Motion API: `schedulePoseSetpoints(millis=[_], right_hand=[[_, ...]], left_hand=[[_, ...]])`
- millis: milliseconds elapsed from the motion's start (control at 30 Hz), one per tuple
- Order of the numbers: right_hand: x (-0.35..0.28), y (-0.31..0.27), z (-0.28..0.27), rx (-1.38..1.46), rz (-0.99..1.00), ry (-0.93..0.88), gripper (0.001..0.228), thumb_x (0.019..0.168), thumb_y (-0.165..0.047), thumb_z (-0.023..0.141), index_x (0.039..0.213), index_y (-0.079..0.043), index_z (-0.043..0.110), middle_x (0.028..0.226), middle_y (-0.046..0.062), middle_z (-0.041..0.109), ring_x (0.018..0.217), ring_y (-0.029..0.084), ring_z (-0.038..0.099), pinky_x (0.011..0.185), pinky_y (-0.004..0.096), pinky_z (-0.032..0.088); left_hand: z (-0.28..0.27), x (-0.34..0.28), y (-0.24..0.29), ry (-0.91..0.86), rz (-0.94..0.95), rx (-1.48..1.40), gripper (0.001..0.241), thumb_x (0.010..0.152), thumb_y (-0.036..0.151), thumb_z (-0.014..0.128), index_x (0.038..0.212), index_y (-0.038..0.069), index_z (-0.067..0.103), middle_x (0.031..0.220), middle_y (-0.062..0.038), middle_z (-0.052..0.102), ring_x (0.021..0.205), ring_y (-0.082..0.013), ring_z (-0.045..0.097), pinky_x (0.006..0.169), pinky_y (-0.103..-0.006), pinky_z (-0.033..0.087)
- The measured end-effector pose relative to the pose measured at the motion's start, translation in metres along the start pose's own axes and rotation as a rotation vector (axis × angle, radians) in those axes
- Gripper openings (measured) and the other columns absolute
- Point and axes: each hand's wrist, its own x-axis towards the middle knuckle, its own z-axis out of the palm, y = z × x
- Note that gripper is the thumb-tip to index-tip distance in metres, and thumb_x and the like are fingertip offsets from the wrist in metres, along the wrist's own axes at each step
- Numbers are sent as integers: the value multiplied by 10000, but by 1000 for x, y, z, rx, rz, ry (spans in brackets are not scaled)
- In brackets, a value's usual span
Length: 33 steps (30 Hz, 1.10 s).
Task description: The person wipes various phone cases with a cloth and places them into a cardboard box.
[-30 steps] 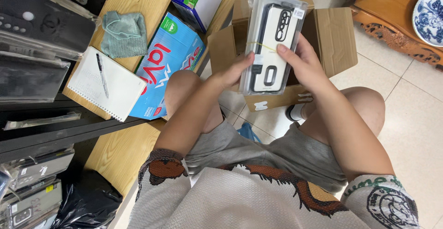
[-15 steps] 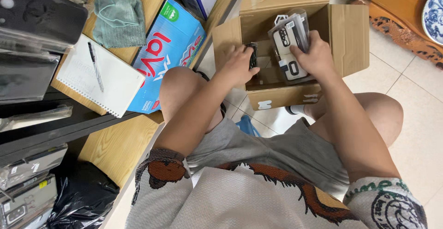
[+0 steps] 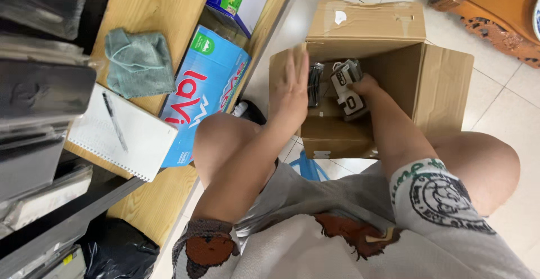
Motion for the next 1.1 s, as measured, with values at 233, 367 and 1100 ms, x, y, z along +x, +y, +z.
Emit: schedulePoseSetpoints(millis=[233, 367, 1100], right_hand=[[53, 40, 41, 294, 158, -141, 1084, 886, -510, 766, 1634, 29, 196, 1633, 281, 293, 1506, 426, 288, 1168, 596, 315], [73, 55, 63, 275, 190, -65, 899, 889, -469, 787, 1491, 39, 353, 1432, 254, 435, 1318, 376, 432, 1002, 511, 420], [78, 56, 107, 268, 203, 42, 1003, 896, -541, 742, 1620, -18, 285, 1643, 206, 344, 1527, 332, 332, 1236, 432, 345]], left_hand=[[2, 1, 0, -62, -5, 104, 899, 793, -216, 497, 1583, -103, 84, 1605, -444, 148, 1008, -515, 693, 738, -456, 684], [18, 5, -8, -43, 11, 198, 848, 820, -167, 498, 1568, -135, 98, 1599, -428, 184, 937, -479, 720, 735, -448, 677], [28, 9, -7, -159, -42, 156, 866, 848, -121, 438, 1571, -140, -37, 1631, -423, 81, 918, -499, 715, 697, -504, 647]])
